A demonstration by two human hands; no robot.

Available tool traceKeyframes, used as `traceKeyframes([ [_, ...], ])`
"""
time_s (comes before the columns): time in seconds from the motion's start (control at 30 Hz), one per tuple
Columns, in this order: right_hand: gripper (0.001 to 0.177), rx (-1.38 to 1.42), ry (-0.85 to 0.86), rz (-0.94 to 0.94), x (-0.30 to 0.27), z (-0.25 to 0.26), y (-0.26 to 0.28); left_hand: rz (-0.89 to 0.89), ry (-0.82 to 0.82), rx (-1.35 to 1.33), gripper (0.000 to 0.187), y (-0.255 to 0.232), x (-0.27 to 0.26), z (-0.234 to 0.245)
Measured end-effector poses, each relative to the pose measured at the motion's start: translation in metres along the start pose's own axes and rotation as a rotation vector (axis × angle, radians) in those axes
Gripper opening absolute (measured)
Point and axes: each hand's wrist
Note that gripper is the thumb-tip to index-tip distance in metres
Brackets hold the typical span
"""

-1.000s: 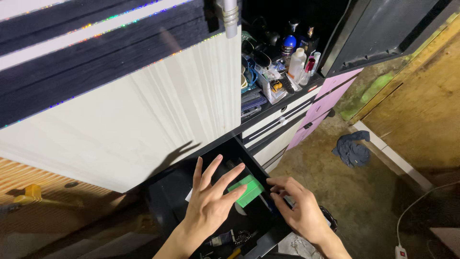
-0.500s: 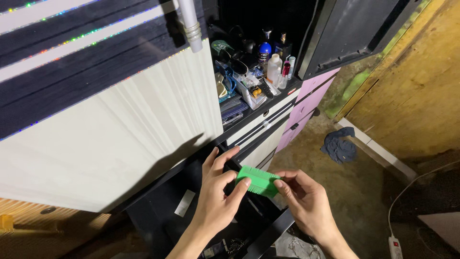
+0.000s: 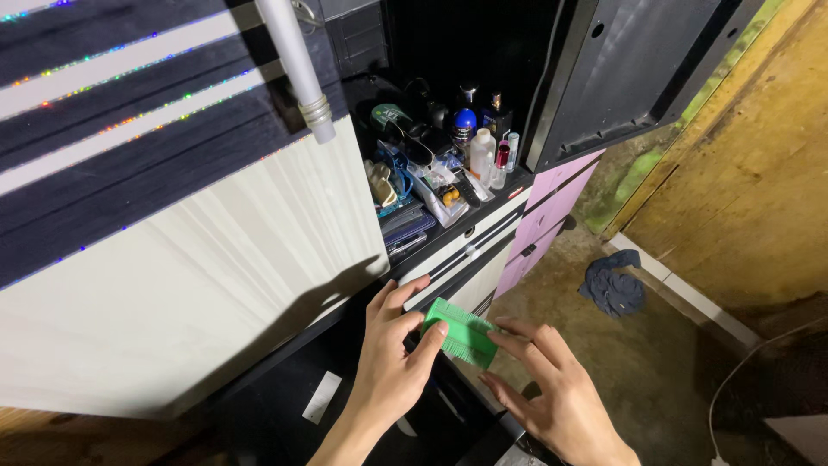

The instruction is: The person opens a drawer and moves various small items including a cable, a green card, a blue card, a white container, a pen, and a small packet from the drawer to a shelf above. They also place a small plastic bag into a trash bin on the floor. The drawer is then closed.

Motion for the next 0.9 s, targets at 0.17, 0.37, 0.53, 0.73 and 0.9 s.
traceKeyframes([
  [0.17, 0.052, 0.007, -0.033, 0.044, 0.005, -0.001, -0.015, 0.08, 0.065, -0.004, 0.037, -0.001, 0.012, -0.005],
  [0.37, 0.048, 0.074, -0.073, 0.016, 0.014, 0.0, -0.026, 0.085, -0.003, -0.028, 0.033, -0.007, 0.023, -0.013],
  [0.53, 0.044, 0.038, -0.18, -0.035, 0.031, -0.003, -0.032, 0.016, -0.101, 0.072, 0.03, -0.01, 0.028, -0.014],
  [0.73, 0.039, -0.041, -0.28, -0.07, 0.085, -0.008, -0.065, -0.113, -0.199, 0.229, 0.038, -0.012, 0.041, -0.021],
  [0.9, 0.037, -0.087, -0.399, 0.063, 0.154, -0.03, -0.099, -0.27, -0.218, 0.421, 0.05, -0.012, 0.071, -0.03],
])
Point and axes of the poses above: each hand's wrist, its own x-axis towards the middle knuckle, its own z-axis out of the back of the hand, y = z × x, and after that the axes turned 3 degrees about -y, right-handed
